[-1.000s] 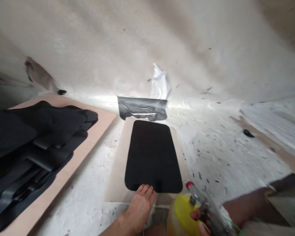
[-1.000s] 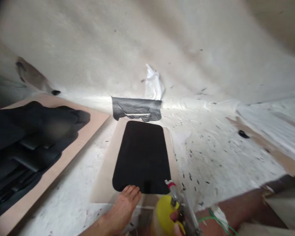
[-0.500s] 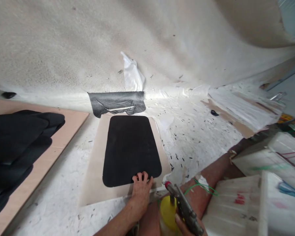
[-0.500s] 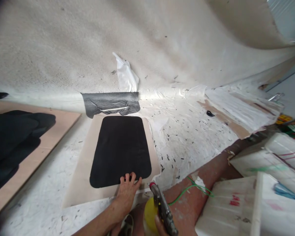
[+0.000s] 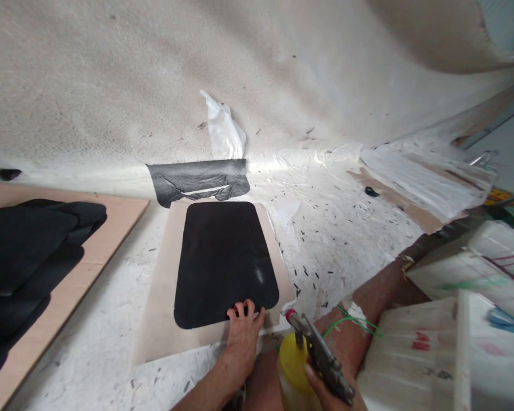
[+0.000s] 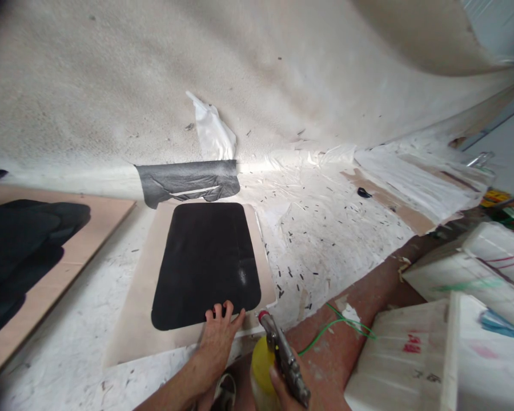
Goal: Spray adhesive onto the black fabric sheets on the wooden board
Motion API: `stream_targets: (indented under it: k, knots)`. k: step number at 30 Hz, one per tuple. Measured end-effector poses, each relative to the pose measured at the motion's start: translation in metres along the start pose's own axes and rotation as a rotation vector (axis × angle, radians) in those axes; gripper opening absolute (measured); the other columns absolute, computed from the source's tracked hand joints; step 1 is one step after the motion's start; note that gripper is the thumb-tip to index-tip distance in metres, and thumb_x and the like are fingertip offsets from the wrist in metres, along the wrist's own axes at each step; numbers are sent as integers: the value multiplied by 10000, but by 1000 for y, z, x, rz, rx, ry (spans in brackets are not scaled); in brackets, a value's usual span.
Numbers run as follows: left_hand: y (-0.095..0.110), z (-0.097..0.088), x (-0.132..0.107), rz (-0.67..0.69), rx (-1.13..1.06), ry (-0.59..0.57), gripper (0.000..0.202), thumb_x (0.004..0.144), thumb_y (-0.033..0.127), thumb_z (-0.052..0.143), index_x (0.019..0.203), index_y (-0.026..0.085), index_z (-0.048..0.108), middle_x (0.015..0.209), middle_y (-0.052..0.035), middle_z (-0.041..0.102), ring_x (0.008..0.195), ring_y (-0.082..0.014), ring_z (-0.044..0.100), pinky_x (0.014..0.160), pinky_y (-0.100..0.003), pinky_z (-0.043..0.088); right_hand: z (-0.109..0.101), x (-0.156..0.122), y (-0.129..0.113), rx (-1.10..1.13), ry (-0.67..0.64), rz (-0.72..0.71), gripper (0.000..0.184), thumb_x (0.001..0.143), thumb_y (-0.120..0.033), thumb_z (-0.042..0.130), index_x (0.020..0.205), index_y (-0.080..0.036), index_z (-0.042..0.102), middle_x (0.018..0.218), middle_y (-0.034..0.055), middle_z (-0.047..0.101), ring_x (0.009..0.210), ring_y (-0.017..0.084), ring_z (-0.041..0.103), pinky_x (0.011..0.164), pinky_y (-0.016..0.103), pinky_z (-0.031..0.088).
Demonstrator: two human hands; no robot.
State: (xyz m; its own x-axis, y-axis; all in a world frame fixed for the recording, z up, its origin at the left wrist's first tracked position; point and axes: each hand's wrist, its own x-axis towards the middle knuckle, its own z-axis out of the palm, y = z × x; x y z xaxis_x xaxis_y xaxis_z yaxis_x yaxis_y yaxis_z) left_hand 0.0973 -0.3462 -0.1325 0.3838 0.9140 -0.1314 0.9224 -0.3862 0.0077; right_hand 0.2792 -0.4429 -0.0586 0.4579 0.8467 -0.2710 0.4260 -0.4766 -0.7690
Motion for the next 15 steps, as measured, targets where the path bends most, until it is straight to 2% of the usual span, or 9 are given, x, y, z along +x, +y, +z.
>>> stream_targets:
  k: [6,9,11,15]
  knots:
    - [-1,4,1,6,-13,0,418,918,292,432,1312,418,494,1254,-134,498,1055,-361,498,786,-517,409,-7,17,-18,-46,-33,-54,469,731,-504,576,987,-136,713,999,137,715,1027,373,617,954,490,452]
    - [-2,5,1,7,-32,0,417,920,284,425,1309,412,500,1258,-132,498,1055,-353,496,792,-516,410,-9,18,-38,-74,-67,-109,564,768,-505,511,1090,-63,649,1102,198,670,1083,378,580,984,530,404]
    - [-3,5,1,7,-49,-7,428,915,261,429,1311,406,502,1258,-135,496,1054,-346,492,798,-520,410,-9,17,-55,-80,-69,-91,595,770,-506,497,1094,-23,622,1098,224,666,1075,382,585,970,523,417]
    - [-5,3,0,17,-76,-28,440,906,249,437,1321,382,500,1269,-140,493,1065,-347,481,812,-526,406,-9,16,-84,-1,-28,-60,447,743,-471,535,954,-101,672,964,147,715,986,348,631,927,461,465]
